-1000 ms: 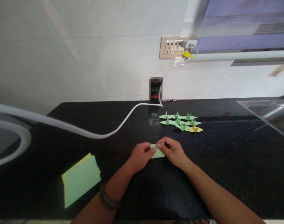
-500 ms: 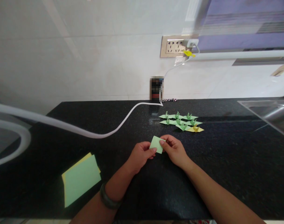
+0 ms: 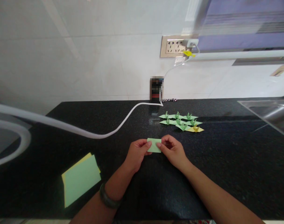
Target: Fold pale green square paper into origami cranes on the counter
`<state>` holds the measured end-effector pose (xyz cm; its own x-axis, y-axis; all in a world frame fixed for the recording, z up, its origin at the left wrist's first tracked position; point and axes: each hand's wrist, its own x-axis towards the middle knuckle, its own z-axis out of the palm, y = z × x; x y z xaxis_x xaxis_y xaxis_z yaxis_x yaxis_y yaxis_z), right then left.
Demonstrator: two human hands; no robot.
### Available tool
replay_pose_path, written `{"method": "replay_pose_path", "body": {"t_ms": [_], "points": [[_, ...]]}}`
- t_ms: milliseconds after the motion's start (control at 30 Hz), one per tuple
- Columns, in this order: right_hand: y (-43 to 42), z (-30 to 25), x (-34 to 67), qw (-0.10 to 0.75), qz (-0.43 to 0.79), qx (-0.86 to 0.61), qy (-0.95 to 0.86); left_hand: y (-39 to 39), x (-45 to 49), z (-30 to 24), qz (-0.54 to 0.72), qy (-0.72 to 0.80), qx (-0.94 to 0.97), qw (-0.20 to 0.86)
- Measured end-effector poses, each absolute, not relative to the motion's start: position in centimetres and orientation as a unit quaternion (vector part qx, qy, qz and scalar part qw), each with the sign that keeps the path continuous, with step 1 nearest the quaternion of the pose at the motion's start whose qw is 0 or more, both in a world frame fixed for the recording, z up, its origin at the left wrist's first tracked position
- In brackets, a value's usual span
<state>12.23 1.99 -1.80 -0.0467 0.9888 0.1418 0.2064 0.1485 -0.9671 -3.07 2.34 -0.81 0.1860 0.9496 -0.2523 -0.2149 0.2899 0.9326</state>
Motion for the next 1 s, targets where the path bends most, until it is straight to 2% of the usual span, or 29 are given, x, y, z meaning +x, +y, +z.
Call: {"method": "replay_pose_path", "body": {"t_ms": [233,600,1000], "points": [[1.80,-1.86,12.09,0.504,0.351,-0.534,-0.580,2.31,-3.07,-0.90,0.450,0.455,0.389,0.662],[1.89,-1.80,12.25,0.471,0.329,-0.533,-0.621,2.33,-3.19,-0.99,0.451,0.447,0.400,0.661],[1.55,-1.60,12.25,0.464,0.247,-0.506,-0.684,2.44,-3.12,-1.14,0.470,0.465,0.378,0.648]]}}
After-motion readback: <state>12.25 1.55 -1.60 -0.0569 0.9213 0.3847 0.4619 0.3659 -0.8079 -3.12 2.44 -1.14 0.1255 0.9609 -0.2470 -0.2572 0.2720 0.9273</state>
